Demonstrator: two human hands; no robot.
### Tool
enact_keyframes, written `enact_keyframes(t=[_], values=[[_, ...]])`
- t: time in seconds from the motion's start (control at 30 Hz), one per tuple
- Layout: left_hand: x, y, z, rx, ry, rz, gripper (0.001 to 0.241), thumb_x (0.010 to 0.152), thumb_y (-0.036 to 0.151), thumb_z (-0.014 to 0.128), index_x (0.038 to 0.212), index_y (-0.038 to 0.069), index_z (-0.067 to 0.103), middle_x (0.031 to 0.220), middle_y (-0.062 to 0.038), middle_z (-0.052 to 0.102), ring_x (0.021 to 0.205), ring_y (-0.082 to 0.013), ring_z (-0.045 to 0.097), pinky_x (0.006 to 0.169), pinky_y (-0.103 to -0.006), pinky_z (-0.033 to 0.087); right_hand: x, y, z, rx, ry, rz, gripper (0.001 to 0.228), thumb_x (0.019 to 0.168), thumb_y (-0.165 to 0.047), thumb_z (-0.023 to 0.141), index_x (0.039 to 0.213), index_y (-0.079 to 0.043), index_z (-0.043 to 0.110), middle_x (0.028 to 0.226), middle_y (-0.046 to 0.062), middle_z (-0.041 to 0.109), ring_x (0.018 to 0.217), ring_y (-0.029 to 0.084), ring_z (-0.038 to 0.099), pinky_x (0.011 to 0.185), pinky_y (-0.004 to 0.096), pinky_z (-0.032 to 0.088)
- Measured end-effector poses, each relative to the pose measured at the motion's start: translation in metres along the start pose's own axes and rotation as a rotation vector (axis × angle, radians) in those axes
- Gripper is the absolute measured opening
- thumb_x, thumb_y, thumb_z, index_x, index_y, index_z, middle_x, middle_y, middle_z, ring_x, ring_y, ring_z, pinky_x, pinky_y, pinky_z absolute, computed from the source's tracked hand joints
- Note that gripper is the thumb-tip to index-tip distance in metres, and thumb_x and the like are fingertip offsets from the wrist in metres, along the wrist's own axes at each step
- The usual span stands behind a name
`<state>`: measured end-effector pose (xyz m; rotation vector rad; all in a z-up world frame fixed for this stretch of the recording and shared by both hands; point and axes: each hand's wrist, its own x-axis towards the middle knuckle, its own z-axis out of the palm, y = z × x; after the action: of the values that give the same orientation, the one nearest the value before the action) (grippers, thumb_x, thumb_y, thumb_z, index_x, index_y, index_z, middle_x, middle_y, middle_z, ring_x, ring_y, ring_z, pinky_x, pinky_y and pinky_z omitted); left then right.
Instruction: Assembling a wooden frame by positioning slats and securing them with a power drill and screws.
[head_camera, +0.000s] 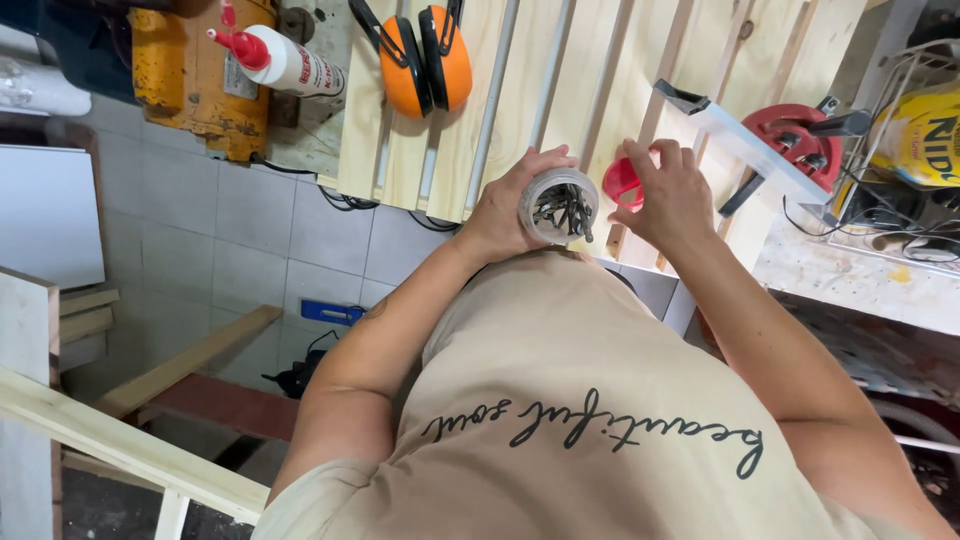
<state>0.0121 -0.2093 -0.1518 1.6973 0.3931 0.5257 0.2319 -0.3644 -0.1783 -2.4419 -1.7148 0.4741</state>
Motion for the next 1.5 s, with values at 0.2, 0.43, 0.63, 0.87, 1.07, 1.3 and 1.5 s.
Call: enact_keyframes(t=[0.2,0.43,0.63,0.87,1.07,1.3,1.5], values=[[-0.002,-0.025,-0.013,-0.079,-0.031,0.022,0.084,0.070,0.051,0.101,0.138,0.021,0.063,0.143,-0.001,0.069,0.147,-0.0281,0.052,0.130,-0.0498,0.024,-0.016,-0.052,-0.054,0.603,0.236,-0.083,0.078,0.076,-0.014,0.100,0.141,0.004,0.059,0.125,0.022,0.055,0.117,0.046,0.064,0.092,0.051,0.059],[0.003,-0.050,-0.020,-0.108,-0.126,-0.008,0.088,0.066,0.041,0.107,0.139,0.020,0.064,0.141,-0.003,0.069,0.144,-0.0323,0.055,0.128,-0.0518,0.031,-0.016,-0.089,-0.043,0.783,0.255,-0.145,0.087,0.072,-0.025,0.102,0.144,0.001,0.060,0.128,0.022,0.058,0.116,0.040,0.065,0.093,0.046,0.058],[0.005,-0.052,-0.005,-0.055,-0.178,-0.090,0.090,0.067,0.034,0.106,0.144,0.024,0.061,0.145,0.000,0.066,0.143,-0.0280,0.056,0.125,-0.0474,0.038,-0.011,-0.085,-0.039,0.780,0.317,-0.147,0.084,0.073,-0.027,0.102,0.143,0.001,0.064,0.131,0.022,0.061,0.118,0.039,0.066,0.093,0.044,0.058],[0.005,-0.036,0.007,0.049,-0.150,-0.269,0.107,0.058,0.040,0.108,0.151,0.027,0.055,0.141,-0.004,0.067,0.135,-0.0286,0.063,0.119,-0.0454,0.049,-0.017,-0.061,-0.038,0.855,0.335,-0.189,0.070,0.079,-0.023,0.099,0.133,0.002,0.062,0.127,0.022,0.062,0.117,0.041,0.067,0.091,0.044,0.060],[0.015,0.007,-0.027,0.209,-0.265,-0.267,0.124,0.059,0.057,0.104,0.160,0.021,0.041,0.155,-0.015,0.053,0.146,-0.0390,0.049,0.126,-0.0557,0.037,-0.016,-0.049,-0.031,0.892,0.330,-0.271,0.060,0.083,-0.025,0.095,0.127,0.001,0.064,0.130,0.022,0.062,0.123,0.042,0.065,0.096,0.046,0.059],[0.059,0.054,-0.025,1.080,-0.609,0.242,0.014,0.089,0.027,0.081,0.103,0.023,0.083,0.147,-0.010,0.058,0.145,-0.0406,0.045,0.125,-0.0593,0.031,-0.012,-0.059,-0.020,0.917,0.260,-0.214,0.086,0.076,-0.029,0.099,0.143,0.003,0.056,0.135,0.025,0.061,0.126,0.044,0.061,0.098,0.049,0.057],[0.094,0.048,0.030,1.569,-1.172,-0.057,0.042,0.103,0.034,0.054,0.133,0.014,0.074,0.147,-0.018,0.064,0.150,-0.0469,0.035,0.123,-0.0683,0.013,-0.008,-0.080,-0.008,0.929,0.330,-0.067,0.075,0.078,-0.026,0.099,0.137,0.002,0.062,0.131,0.023,0.065,0.122,0.042,0.064,0.098,0.052,0.054]])
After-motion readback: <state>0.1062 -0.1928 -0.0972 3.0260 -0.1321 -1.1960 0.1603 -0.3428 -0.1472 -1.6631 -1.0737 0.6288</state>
